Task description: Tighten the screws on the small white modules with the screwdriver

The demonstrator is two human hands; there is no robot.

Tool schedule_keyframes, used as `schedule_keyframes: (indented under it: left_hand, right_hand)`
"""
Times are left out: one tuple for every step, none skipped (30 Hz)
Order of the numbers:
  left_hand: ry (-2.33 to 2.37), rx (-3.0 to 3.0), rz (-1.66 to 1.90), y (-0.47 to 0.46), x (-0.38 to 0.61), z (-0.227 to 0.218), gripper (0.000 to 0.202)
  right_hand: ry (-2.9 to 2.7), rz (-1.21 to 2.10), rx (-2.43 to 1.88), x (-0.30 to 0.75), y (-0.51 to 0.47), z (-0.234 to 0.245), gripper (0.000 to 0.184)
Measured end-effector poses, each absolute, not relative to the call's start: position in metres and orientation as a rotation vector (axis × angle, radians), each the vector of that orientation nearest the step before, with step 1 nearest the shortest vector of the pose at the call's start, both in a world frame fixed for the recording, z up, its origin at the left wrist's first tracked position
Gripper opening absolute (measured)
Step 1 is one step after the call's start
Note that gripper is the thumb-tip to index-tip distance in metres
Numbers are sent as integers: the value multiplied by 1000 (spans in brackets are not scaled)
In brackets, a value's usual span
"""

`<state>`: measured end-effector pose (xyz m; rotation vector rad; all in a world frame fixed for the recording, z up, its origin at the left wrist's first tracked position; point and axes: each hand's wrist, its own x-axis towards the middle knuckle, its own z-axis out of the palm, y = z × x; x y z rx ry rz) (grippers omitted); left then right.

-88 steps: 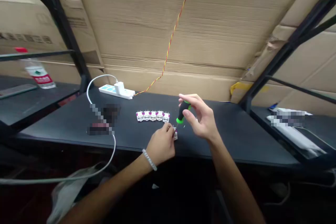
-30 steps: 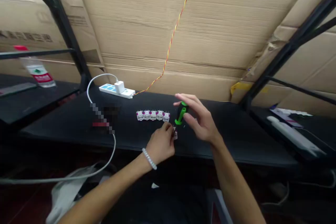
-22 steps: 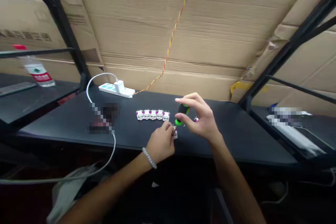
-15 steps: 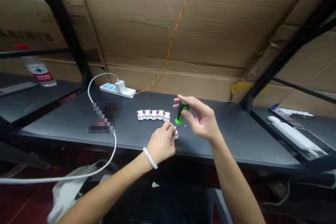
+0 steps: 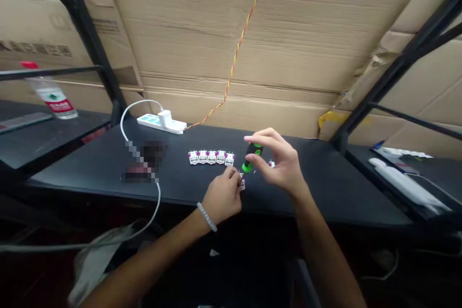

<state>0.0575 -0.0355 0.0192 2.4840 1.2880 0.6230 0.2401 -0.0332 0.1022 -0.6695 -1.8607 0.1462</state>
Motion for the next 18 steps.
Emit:
schedule_keyframes:
  left_hand:
    - [1289,2482,617,-35,58,19,12]
    - [1291,2481,612,-35,58,19,12]
    - [1290,2481,611,-35,58,19,12]
    - [1285,2483,613,-35,58,19,12]
    - [1279,2486,613,-35,58,19,12]
    - [1277,2488,612,-35,58,18,12]
    - [1279,2490,611,-35,58,18,12]
    - [1281,2493,611,-35,58,17,12]
    - [1284,2496,610,-35,58,17,12]
    - [1288,2499,606,-35,59,17,13]
    - [1294,2500,604,-35,59,17,13]
    - [1296,2501,605,-35,59,17,13]
    - [1297,2502,608,-36,59,17,14]
    - [1293,2503,612,-36,59,18,14]
    - [1290,2504,616,-36,59,18,14]
    - [1286,2505,623,-36,59,18,14]
    - [1284,2507,628,-36,59,18,14]
    - [1282,2510,628,-36,59,18,13]
  right_hand:
    - [-1880,159,-667,240,-34,103,38]
    - [-1906,197,-655,240,-34,103,42]
    - [-1927,248,-641,240,-35,103,46]
    - [-1937,299,-628,240,-35,102,49]
    - [-1935,337,-622,240,-35,102,50]
    - [-1924,348,-620,240,-35,101,50]
    - [-1906,329,-623,240,-35,101,48]
    - [-1885,289,-632,239,-35,101,44]
    - [-1870,236,-641,239,-34,101,40]
    - [-1862,177,-649,239,-33,102,37]
    - [-1859,122,-652,239,-33,102,34]
    - [-1862,87,-657,239,-33,102,33]
    - [-1872,82,-663,239,-33,102,33]
    - [-1888,104,-667,240,-34,102,35]
    - [-1908,144,-666,241,-34,102,38]
    - [-1924,194,-661,241,-35,101,41]
    - [-1936,244,-653,242,-36,101,44]
    - [-1943,285,-641,242,-36,101,46]
